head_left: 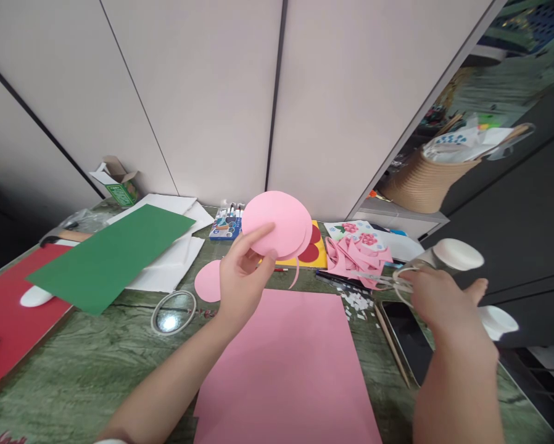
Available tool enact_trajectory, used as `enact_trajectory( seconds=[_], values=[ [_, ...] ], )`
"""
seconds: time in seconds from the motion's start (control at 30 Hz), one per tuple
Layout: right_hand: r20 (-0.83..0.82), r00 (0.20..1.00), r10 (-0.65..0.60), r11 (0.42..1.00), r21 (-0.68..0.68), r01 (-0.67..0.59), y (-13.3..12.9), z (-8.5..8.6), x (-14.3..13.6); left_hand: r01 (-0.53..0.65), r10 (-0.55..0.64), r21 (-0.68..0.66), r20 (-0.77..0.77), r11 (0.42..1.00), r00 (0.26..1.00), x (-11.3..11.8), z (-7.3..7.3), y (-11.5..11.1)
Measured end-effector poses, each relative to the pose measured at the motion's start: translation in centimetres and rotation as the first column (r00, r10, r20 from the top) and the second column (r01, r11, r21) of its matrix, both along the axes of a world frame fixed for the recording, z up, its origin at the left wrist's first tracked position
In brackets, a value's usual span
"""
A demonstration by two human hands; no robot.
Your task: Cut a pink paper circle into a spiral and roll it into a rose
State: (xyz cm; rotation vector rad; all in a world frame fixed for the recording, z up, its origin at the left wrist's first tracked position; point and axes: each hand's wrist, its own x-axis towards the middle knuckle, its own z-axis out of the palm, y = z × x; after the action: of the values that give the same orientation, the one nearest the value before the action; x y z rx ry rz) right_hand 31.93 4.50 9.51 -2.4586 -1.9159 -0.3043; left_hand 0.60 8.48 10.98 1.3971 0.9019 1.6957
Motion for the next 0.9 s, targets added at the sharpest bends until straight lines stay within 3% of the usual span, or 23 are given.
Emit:
enact_trajectory(
  seconds=[0.1,0.33,0.47,0.57,0.63,0.7,0.8,0.9],
  values=[
    [0.060,0.997,-0.041,0.999,0.019,0.040,0.0,0.3,-0.1,0.002,-0.002,-0.005,-0.002,1.000,1.000,0.0,0.0,0.0],
    [0.122,0.992,0.032,0.999,0.036,-0.037,0.5,1.0,-0.5,0.022,-0.022,-0.014,0.015,1.000,1.000,0.0,0.1,-0.1],
    [0.022,0.996,0.090,0.987,0.132,-0.092,1.2,1.6,-1.4,0.012,-0.012,-0.039,0.007,0.999,1.000,0.2,0.0,0.0],
    [-0.164,0.945,0.284,0.949,0.191,-0.252,1.0,2.6,-3.2,0.006,-0.007,-0.056,-0.018,0.998,1.000,0.2,-0.1,0.0],
    [-0.294,0.875,0.385,0.918,0.220,-0.330,0.4,3.4,-4.8,-0.001,-0.002,-0.068,-0.048,0.998,0.999,0.2,-0.1,0.1],
    [-0.510,0.742,0.435,0.899,0.193,-0.394,-0.4,4.0,-6.5,-0.022,0.017,-0.067,-0.077,0.997,0.997,0.2,-0.2,0.3],
    [-0.799,0.453,0.394,0.873,0.172,-0.457,-1.3,4.3,-8.5,-0.066,0.062,-0.040,-0.098,0.997,0.993,0.2,-0.3,0.5],
    [-0.914,0.254,0.317,0.849,0.154,-0.505,-1.6,4.0,-9.6,-0.098,0.096,-0.017,-0.096,0.995,0.991,0.1,-0.4,0.7]
  ],
)
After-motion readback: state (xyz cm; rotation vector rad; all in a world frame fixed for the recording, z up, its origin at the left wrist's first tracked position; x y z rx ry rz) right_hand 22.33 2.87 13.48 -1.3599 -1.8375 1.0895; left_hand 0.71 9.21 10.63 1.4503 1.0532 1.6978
